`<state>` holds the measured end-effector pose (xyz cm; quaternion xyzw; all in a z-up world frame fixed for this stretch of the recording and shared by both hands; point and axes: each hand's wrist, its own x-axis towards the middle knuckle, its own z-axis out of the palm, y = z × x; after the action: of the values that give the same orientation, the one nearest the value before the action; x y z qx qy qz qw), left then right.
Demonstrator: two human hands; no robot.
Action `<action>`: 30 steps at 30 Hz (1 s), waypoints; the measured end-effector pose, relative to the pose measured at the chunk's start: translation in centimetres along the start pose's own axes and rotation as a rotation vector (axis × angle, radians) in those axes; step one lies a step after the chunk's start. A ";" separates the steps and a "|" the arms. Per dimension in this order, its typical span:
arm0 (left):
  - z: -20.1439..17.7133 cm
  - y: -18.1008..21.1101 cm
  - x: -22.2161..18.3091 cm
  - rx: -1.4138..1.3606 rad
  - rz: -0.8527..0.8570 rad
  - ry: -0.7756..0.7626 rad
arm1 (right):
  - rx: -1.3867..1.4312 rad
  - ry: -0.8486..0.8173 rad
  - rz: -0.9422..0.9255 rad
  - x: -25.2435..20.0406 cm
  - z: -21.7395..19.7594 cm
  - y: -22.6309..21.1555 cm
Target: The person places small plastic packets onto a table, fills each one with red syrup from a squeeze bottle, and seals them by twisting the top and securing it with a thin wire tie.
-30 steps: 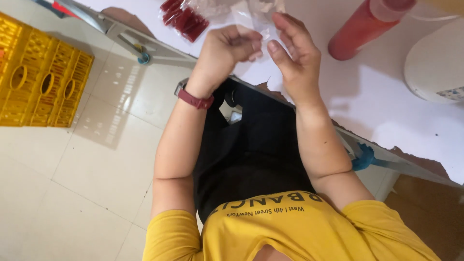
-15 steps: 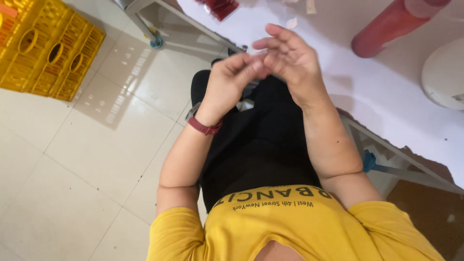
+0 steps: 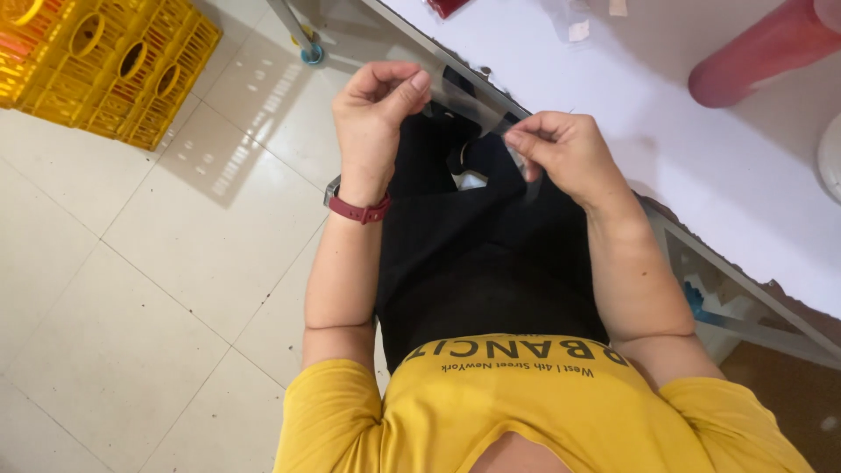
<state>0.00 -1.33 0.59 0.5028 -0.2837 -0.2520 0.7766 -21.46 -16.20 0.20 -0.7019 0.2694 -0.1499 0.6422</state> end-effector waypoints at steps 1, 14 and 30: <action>-0.2 -0.1 0.0 -0.013 0.014 -0.011 | 0.001 -0.010 0.000 0.0 -0.3 0.2; -6.3 0.9 1.9 -0.213 -0.202 -0.018 | 0.214 0.205 -0.269 -0.6 -4.6 -2.6; -4.3 -0.5 1.3 -0.023 0.066 0.135 | -0.111 0.470 -0.521 0.3 -6.0 1.4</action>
<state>3.86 0.31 -1.03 0.5002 -0.2444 -0.1950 0.8075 -24.80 -21.30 -0.45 -0.7271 0.2297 -0.4512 0.4638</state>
